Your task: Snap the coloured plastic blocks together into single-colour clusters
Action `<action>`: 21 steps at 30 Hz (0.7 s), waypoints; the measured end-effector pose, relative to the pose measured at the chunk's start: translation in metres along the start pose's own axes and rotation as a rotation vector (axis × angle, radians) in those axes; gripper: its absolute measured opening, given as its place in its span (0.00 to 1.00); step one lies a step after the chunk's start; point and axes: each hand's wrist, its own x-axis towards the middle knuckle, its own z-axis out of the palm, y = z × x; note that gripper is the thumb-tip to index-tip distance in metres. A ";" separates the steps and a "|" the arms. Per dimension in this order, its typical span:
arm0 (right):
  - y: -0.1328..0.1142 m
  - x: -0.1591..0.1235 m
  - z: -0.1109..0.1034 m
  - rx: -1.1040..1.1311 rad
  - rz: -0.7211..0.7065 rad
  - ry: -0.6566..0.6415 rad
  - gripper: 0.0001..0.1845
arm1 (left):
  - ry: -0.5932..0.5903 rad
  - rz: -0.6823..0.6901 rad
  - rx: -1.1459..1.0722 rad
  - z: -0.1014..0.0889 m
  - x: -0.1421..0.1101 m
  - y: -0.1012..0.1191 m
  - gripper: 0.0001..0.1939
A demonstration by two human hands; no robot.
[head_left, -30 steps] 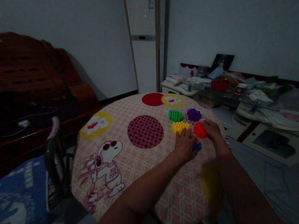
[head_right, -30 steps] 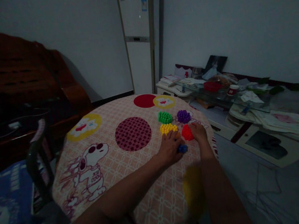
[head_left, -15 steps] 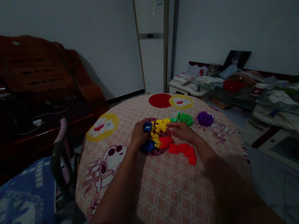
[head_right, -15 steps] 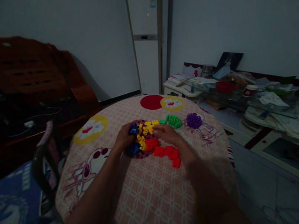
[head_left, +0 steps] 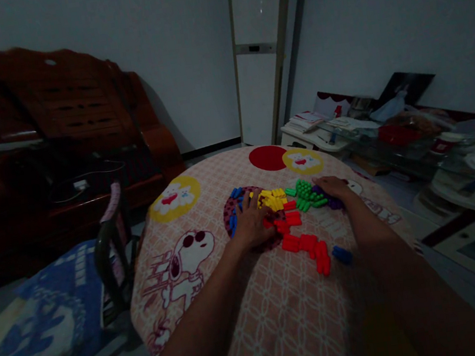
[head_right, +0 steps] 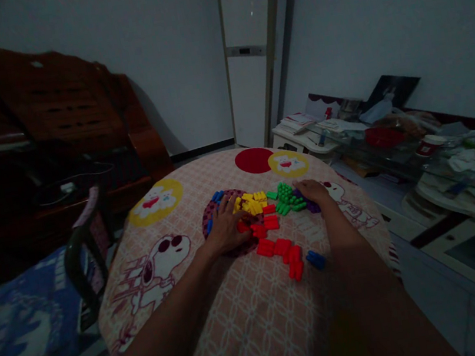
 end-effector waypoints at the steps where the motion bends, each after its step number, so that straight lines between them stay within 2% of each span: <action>1: -0.013 0.000 0.010 0.003 -0.025 -0.051 0.15 | 0.022 -0.027 -0.008 0.000 0.002 -0.008 0.25; 3: -0.037 -0.004 0.027 0.018 -0.132 -0.163 0.10 | 0.055 -0.088 -0.038 0.000 0.005 -0.027 0.27; 4: -0.049 -0.010 0.034 0.034 -0.188 -0.206 0.11 | 0.067 -0.109 -0.061 -0.001 0.007 -0.036 0.28; 7: -0.084 -0.037 0.055 0.128 -0.351 -0.343 0.19 | 0.120 -0.136 -0.156 -0.003 0.011 -0.058 0.29; 10: -0.118 -0.074 0.071 0.190 -0.470 -0.453 0.27 | 0.187 -0.174 -0.245 -0.004 0.012 -0.068 0.26; 12: -0.135 -0.096 0.074 0.232 -0.553 -0.499 0.33 | 0.212 -0.192 -0.292 -0.004 0.012 -0.069 0.26; 14: -0.139 -0.108 0.066 0.293 -0.601 -0.493 0.36 | 0.234 -0.187 -0.333 -0.004 0.010 -0.069 0.26; 16: -0.126 -0.106 0.046 0.328 -0.533 -0.362 0.31 | 0.256 -0.178 -0.357 -0.007 0.008 -0.068 0.27; 17: -0.112 -0.102 0.033 0.316 -0.437 -0.214 0.29 | 0.266 -0.190 -0.354 -0.009 0.007 -0.067 0.28; 19: -0.075 -0.088 0.005 0.158 -0.216 0.085 0.26 | 0.284 -0.273 -0.311 -0.014 0.004 -0.065 0.26; 20: -0.055 -0.081 -0.008 0.049 -0.095 0.205 0.26 | 0.284 -0.337 -0.275 -0.016 0.003 -0.065 0.25; 21: -0.036 -0.076 -0.017 -0.048 0.023 0.273 0.25 | 0.271 -0.402 -0.237 -0.018 0.003 -0.064 0.24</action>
